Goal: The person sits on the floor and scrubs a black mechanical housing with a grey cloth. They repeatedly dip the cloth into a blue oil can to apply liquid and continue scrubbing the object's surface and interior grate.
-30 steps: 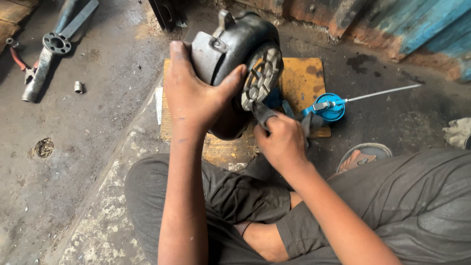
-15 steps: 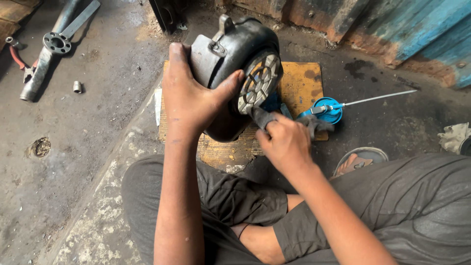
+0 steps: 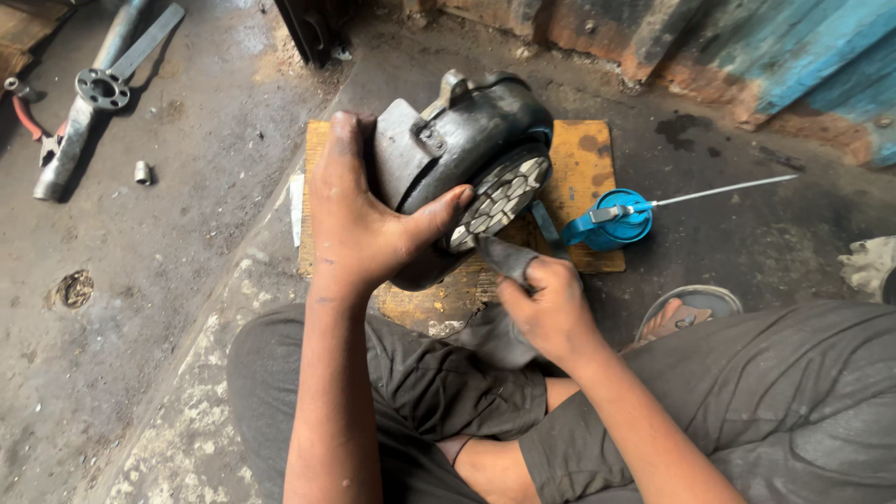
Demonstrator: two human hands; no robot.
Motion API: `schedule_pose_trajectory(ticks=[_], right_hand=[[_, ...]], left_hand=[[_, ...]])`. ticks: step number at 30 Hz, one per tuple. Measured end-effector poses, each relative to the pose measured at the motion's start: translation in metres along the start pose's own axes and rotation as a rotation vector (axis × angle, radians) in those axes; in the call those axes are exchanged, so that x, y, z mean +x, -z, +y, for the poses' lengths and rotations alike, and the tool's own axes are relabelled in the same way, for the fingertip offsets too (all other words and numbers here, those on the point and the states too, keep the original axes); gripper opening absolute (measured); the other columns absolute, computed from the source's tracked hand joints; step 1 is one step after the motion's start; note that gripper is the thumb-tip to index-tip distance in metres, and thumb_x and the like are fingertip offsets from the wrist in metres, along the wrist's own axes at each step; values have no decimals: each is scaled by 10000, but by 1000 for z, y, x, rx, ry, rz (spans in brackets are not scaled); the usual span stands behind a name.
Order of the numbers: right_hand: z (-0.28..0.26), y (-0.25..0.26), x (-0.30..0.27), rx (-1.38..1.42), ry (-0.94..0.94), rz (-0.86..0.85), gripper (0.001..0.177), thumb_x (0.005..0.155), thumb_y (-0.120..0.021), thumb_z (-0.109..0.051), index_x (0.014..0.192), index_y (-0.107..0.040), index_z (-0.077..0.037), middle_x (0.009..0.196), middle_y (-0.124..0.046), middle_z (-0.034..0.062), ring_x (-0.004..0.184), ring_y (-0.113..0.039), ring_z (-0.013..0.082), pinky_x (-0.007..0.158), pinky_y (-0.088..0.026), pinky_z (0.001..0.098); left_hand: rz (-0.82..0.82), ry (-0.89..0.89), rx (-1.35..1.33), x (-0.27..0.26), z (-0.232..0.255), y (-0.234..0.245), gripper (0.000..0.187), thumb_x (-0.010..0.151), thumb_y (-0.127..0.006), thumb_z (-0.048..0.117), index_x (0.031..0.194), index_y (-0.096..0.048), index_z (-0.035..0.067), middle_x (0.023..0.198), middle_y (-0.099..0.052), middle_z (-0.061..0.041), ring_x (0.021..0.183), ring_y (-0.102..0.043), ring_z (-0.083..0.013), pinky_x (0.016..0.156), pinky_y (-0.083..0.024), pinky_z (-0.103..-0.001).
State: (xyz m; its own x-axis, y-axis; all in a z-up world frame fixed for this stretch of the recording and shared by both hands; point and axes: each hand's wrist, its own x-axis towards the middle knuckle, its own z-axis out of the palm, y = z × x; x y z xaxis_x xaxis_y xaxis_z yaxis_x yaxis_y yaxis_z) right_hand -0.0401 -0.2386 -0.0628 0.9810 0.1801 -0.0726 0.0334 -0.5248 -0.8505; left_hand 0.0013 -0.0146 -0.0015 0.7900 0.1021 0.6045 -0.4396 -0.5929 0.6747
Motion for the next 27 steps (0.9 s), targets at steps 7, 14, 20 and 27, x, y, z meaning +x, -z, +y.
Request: schedule_pose_trajectory(ticks=[7, 14, 20, 27], right_hand=[[-11, -28, 4, -445, 306, 234, 151, 811, -711, -134, 814, -667, 11, 856, -698, 196, 706, -653, 442, 651, -515, 524], [-4, -25, -14, -222, 235, 159, 144, 799, -686, -120, 839, -689, 18, 769, -662, 219, 673, -667, 408, 586, -522, 475], [-2, -31, -8, -149, 301, 222, 132, 770, -709, -82, 797, -685, 45, 705, -643, 220, 603, -640, 371, 572, -502, 438], [-25, -12, 2, -57, 434, 268, 254, 839, -617, 2, 1065, -709, 71, 902, -715, 222, 719, -718, 324, 630, -550, 365]], left_hand=[[24, 9, 46, 0, 1, -10, 792, 737, -979, 474, 1169, -514, -1, 1011, -640, -168, 907, -673, -328, 811, -554, -420], [51, 62, 85, 5, -7, -6, 796, 738, -977, 503, 1138, -501, 7, 975, -616, -140, 870, -653, -296, 782, -545, -409], [-2, -27, 28, 3, -10, -3, 793, 754, -985, 455, 1208, -509, 14, 1044, -635, -136, 937, -669, -283, 831, -557, -404], [-56, 70, -94, 4, -13, 8, 752, 733, -978, 410, 1167, -504, 21, 1003, -657, -124, 883, -692, -242, 807, -577, -355]])
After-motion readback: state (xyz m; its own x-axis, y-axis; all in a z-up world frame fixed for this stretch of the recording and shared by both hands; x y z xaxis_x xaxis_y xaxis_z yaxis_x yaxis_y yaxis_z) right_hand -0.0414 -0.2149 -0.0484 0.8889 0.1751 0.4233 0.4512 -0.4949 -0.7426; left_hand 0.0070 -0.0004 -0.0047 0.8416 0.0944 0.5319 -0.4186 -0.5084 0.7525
